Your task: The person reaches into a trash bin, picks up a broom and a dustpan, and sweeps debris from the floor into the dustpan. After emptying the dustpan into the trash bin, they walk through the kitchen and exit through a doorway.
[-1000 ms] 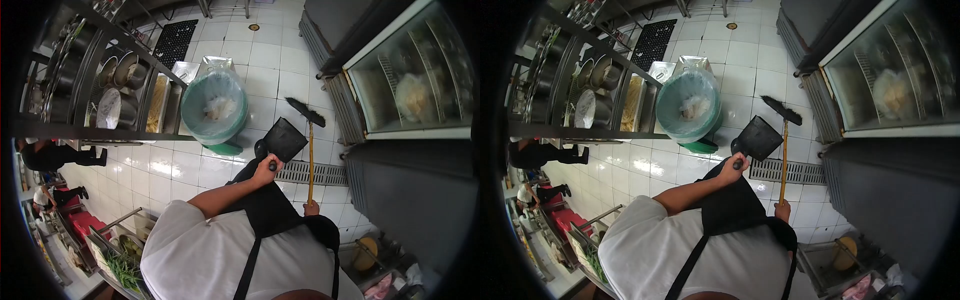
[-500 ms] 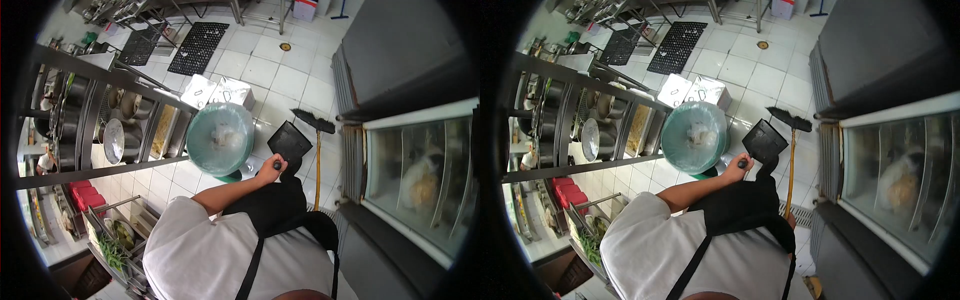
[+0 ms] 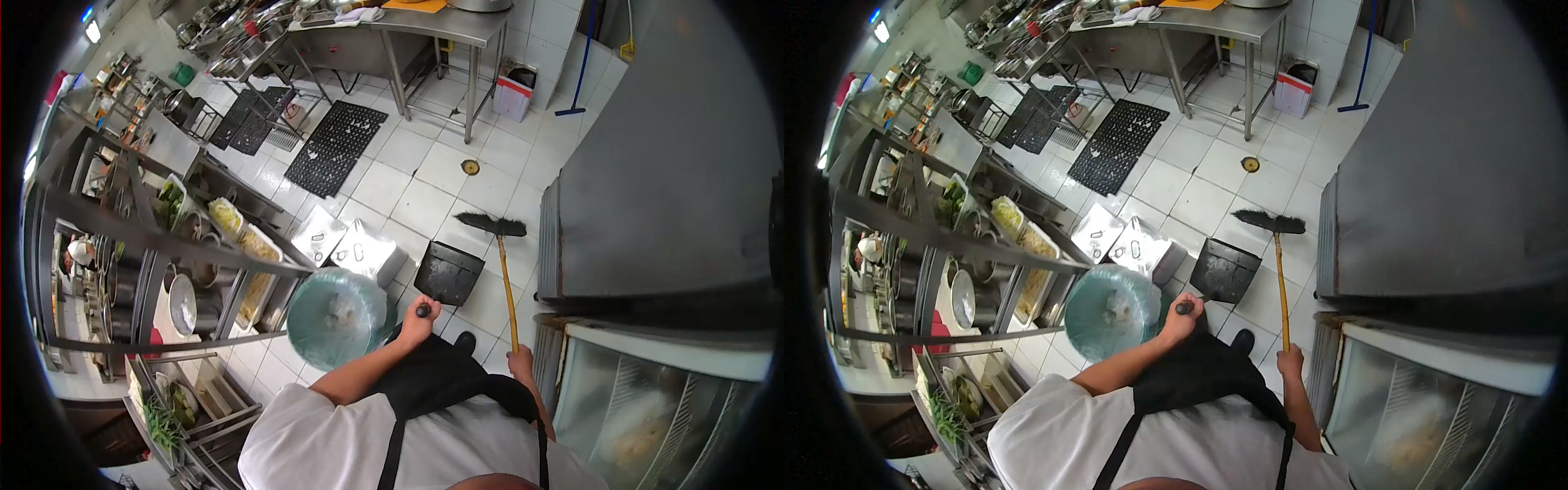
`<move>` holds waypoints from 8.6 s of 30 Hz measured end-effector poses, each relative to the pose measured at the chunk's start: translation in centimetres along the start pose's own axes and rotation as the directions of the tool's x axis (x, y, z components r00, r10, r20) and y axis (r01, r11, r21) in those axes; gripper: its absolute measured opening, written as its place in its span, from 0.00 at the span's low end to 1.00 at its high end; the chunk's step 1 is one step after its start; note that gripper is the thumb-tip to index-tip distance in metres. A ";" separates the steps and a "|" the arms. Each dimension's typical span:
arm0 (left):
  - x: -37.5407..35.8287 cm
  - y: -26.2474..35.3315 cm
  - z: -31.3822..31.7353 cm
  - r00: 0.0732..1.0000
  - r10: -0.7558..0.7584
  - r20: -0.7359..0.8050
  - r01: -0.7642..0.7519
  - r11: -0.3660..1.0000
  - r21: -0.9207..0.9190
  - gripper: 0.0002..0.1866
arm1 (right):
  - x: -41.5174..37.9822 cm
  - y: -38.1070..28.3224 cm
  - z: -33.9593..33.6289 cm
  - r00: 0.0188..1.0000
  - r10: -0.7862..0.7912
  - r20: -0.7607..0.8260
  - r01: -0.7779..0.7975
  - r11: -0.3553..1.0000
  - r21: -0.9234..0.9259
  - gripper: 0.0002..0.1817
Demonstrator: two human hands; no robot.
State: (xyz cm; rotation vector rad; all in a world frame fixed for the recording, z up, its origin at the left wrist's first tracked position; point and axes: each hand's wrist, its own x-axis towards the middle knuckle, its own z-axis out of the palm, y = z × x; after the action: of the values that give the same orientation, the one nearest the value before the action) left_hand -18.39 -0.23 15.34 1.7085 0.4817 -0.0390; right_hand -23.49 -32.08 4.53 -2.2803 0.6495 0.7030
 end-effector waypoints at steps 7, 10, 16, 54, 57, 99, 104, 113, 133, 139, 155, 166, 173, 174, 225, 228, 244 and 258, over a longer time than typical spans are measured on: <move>12.6 1.8 -0.7 1.000 0.002 0.018 0.000 0.993 -0.120 0.12 | 9.4 -11.0 -5.0 0.917 0.103 0.386 -0.295 0.827 0.479 0.31; 18.4 3.6 -1.8 0.999 -0.028 0.028 0.031 0.995 -0.095 0.12 | 4.7 -10.5 -8.1 0.783 0.093 0.615 -0.437 0.786 0.438 0.31; 29.3 6.0 -3.8 0.999 -0.025 0.043 0.028 0.997 -0.076 0.13 | -2.9 -14.8 -9.5 0.777 0.345 0.526 -0.624 0.534 0.571 0.31; 69.3 32.4 26.6 0.631 0.296 0.717 -0.467 0.883 0.046 0.09 | 37.3 -57.3 -43.1 0.410 -0.220 -0.885 0.807 0.540 0.239 0.17; 72.8 34.3 31.8 0.521 0.382 0.764 -0.609 0.793 0.019 0.11 | 38.6 -57.7 -44.5 0.471 -0.010 -0.882 0.720 0.582 0.378 0.17; 95.8 35.1 105.3 0.096 0.202 0.975 -0.757 0.651 -0.060 0.14 | 57.3 -58.6 -63.6 0.321 0.400 -0.858 0.648 0.568 0.507 0.12; 95.9 36.5 104.9 0.041 0.083 0.996 -0.742 0.670 -0.025 0.15 | 57.8 -58.3 -64.2 0.310 0.438 -0.844 0.634 0.566 0.527 0.14; 96.2 31.8 99.6 0.176 0.024 0.984 -0.585 0.807 0.085 0.44 | 60.5 -57.7 -65.8 0.346 0.359 -0.867 0.725 0.484 0.490 0.14; 108.5 26.9 72.4 0.271 -0.451 0.850 -0.701 0.513 0.496 0.36 | 72.1 -63.6 -77.7 0.669 -0.011 -0.744 0.706 0.325 0.630 0.13; 113.2 32.8 76.7 0.382 -0.391 0.838 -0.622 0.561 0.545 0.30 | 75.2 -68.5 -83.9 0.369 -0.098 -0.924 0.928 0.089 0.362 0.14; 120.5 32.6 71.3 0.426 -0.039 0.904 -0.835 0.367 0.409 0.24 | 98.1 -53.9 -103.2 0.609 0.130 -0.783 0.757 0.202 0.622 0.17; 116.4 39.6 79.7 0.748 -0.399 0.530 -0.215 0.610 0.762 0.27 | 107.6 -37.9 -95.5 0.201 0.879 -0.432 0.493 0.290 0.820 0.33; 114.6 44.0 84.5 0.725 -0.471 0.503 0.000 0.731 0.683 0.26 | 107.8 -36.4 -92.6 0.396 0.916 0.066 0.312 -0.202 0.928 0.33; 114.4 43.9 84.2 0.743 -0.464 0.482 0.022 0.737 0.676 0.26 | 107.7 -36.0 -91.8 0.419 0.905 0.068 0.353 -0.231 0.906 0.30; 98.7 21.7 56.6 0.840 -0.535 0.088 0.302 0.596 0.744 0.29 | 101.8 -38.7 -85.7 0.454 0.883 0.120 0.151 -0.208 0.966 0.38; 97.0 24.3 59.0 0.871 -0.488 -0.053 0.424 0.693 0.583 0.27 | 102.2 -46.6 -84.1 0.681 0.720 0.135 -0.070 -0.120 0.990 0.27; 92.0 30.7 65.8 0.850 -0.307 -0.429 0.413 0.893 0.180 0.28 | 111.0 -68.3 -75.9 0.856 -0.281 0.433 0.195 0.953 0.234 0.26; 63.2 11.2 60.8 0.119 -0.868 -0.483 0.748 0.398 -0.531 0.26 | 99.4 -75.9 -48.7 0.130 -0.094 0.987 0.980 0.165 -0.113 0.29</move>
State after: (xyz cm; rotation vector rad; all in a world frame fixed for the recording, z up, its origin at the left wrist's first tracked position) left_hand 57.53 -40.69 -4.91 0.9891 1.9988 -0.1349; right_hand 110.38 -41.60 6.30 -2.0045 -1.6243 1.6717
